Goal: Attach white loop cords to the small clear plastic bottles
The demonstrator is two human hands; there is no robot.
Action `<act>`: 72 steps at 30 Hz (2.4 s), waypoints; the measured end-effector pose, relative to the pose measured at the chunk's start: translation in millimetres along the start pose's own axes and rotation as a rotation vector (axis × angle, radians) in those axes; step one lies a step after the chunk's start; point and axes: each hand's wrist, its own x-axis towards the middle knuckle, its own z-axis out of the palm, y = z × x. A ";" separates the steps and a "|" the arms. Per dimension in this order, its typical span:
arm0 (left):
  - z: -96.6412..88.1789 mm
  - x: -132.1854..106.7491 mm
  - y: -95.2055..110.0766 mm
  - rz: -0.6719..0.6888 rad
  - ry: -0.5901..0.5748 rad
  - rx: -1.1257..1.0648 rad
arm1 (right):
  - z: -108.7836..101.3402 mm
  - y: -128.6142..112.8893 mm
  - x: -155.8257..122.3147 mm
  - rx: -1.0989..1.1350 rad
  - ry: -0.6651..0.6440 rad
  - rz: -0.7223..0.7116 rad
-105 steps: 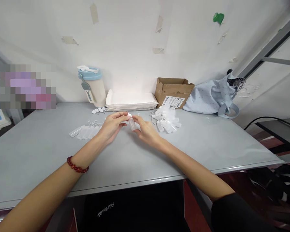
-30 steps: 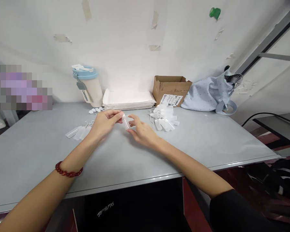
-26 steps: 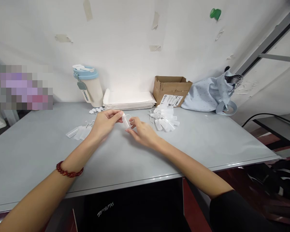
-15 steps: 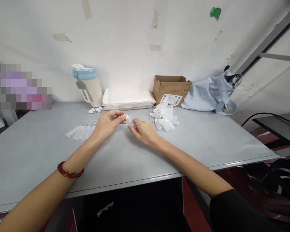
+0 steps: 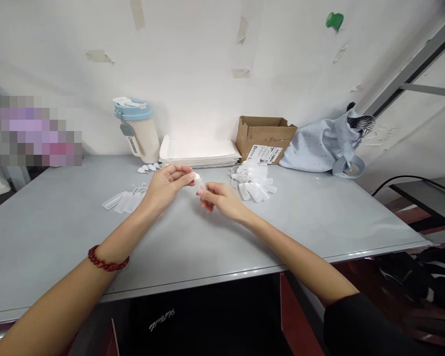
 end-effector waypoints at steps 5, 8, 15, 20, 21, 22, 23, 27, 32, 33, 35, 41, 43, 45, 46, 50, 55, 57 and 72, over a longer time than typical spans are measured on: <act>1.6 -0.8 5.2 0.031 0.039 0.182 | 3.0 9.0 1.0 -0.730 0.209 -0.185; 2.2 -2.3 9.0 0.005 0.035 0.307 | 2.9 12.2 1.4 -0.886 0.214 -0.217; -2.8 0.9 -1.4 -0.050 -0.069 0.271 | 3.2 11.9 -0.3 -0.917 0.250 -0.286; -2.4 1.7 -4.7 -0.022 -0.096 0.204 | 0.3 3.5 -0.1 -0.378 0.226 -0.180; -2.0 1.6 -4.5 -0.009 -0.101 0.196 | -1.2 1.5 0.1 -0.209 0.195 -0.109; -1.6 1.4 -4.3 0.007 -0.105 0.193 | -2.9 -0.2 0.4 -0.040 0.155 -0.036; -1.4 1.3 -4.1 0.025 -0.107 0.193 | -4.6 -1.6 0.7 0.116 0.107 0.031; -2.1 1.8 -4.2 0.077 -0.107 0.209 | -9.0 -2.6 1.9 0.417 -0.018 0.125; -2.1 1.7 -4.0 0.041 -0.106 0.198 | -5.3 1.1 1.7 -0.056 0.189 -0.066; -1.4 1.2 -3.6 0.022 -0.100 0.205 | -4.1 2.7 1.8 -0.222 0.237 -0.128; 0.7 -0.1 -2.8 -0.015 -0.094 0.226 | -2.2 6.7 2.5 -0.534 0.280 -0.249; 6.5 -2.8 -2.8 -0.061 -0.143 0.215 | -1.6 13.8 4.1 -0.901 0.193 -0.322; 7.3 -2.6 -4.4 -0.084 -0.153 0.169 | -2.0 10.8 2.9 -0.818 0.173 -0.323; 7.5 -2.0 -6.5 -0.097 -0.158 0.122 | -2.3 6.3 1.3 -0.691 0.156 -0.303; 7.3 -1.6 -7.6 -0.097 -0.156 0.104 | -2.7 4.0 0.6 -0.625 0.156 -0.284; 5.7 -0.7 -8.9 -0.076 -0.158 0.077 | -6.1 -1.7 0.1 -0.317 0.119 -0.150; 4.8 -1.8 -5.5 -0.057 -0.185 0.113 | -12.5 -1.2 2.9 0.079 -0.034 0.012; 5.6 -2.1 -5.1 -0.041 -0.190 0.125 | -15.0 -1.1 4.3 0.117 -0.060 0.006; -45.3 32.6 -18.0 0.045 0.336 0.488 | -125.4 23.9 22.4 -1.217 0.705 -0.193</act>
